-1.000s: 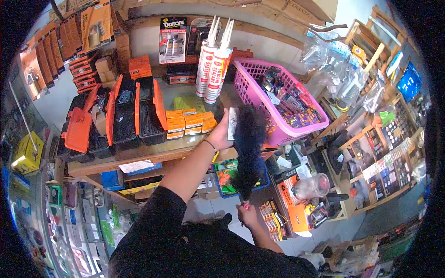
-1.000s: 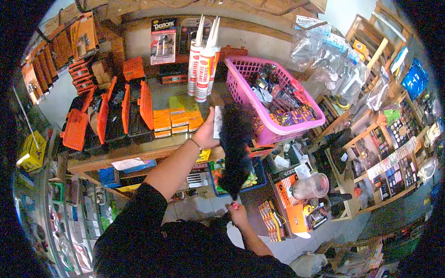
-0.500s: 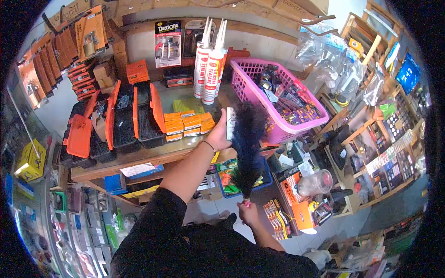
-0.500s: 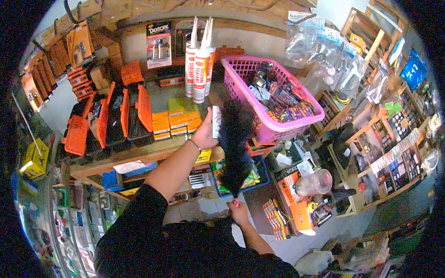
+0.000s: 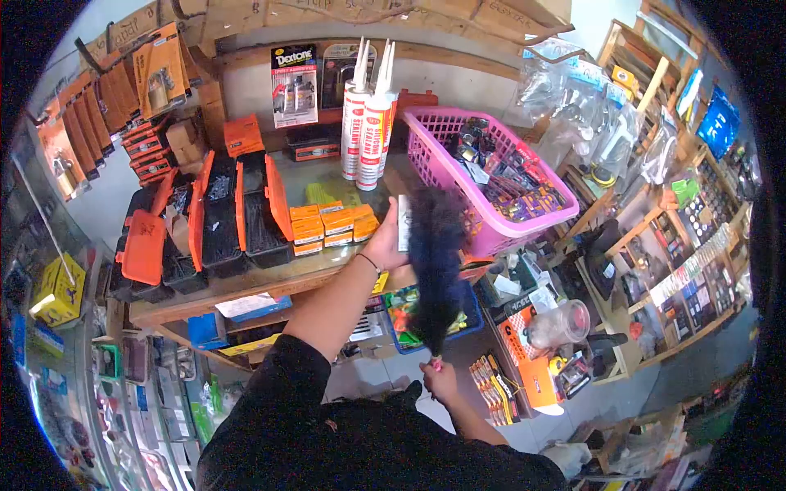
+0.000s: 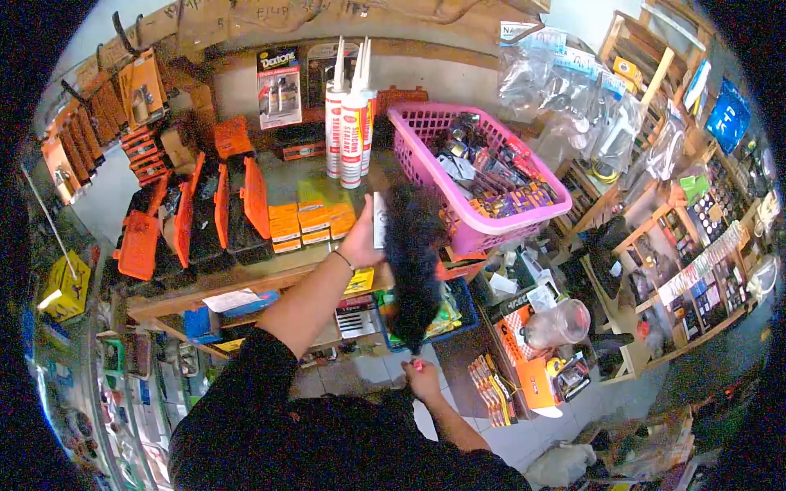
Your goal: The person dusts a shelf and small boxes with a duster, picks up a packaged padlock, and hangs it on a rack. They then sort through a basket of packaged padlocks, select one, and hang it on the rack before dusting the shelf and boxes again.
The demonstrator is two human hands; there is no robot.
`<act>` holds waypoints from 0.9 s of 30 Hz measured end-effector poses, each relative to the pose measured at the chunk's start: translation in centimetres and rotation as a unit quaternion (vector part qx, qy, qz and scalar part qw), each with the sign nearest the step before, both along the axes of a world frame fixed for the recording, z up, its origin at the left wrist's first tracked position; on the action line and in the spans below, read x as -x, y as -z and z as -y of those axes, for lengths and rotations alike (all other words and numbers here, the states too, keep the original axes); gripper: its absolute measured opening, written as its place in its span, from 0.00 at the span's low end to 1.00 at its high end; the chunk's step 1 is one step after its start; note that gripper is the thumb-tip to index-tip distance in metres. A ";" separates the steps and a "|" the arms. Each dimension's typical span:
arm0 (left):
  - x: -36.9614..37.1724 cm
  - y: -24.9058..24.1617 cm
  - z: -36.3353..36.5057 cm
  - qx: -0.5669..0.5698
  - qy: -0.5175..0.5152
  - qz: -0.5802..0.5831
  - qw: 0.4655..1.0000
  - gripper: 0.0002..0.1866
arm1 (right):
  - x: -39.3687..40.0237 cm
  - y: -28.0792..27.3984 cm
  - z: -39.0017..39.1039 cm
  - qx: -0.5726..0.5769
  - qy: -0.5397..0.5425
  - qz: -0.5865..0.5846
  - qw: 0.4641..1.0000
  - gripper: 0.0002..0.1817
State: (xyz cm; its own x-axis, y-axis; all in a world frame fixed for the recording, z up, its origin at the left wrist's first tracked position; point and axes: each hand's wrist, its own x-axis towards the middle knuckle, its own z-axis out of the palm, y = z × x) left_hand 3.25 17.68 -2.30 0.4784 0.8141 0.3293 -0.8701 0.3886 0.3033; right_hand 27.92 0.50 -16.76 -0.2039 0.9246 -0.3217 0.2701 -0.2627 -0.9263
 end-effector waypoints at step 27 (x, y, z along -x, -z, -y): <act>0.7 -0.3 0.8 -0.100 -0.014 -0.005 0.995 0.36 | 1.0 -2.4 0.3 -0.026 -0.098 0.070 0.992 0.16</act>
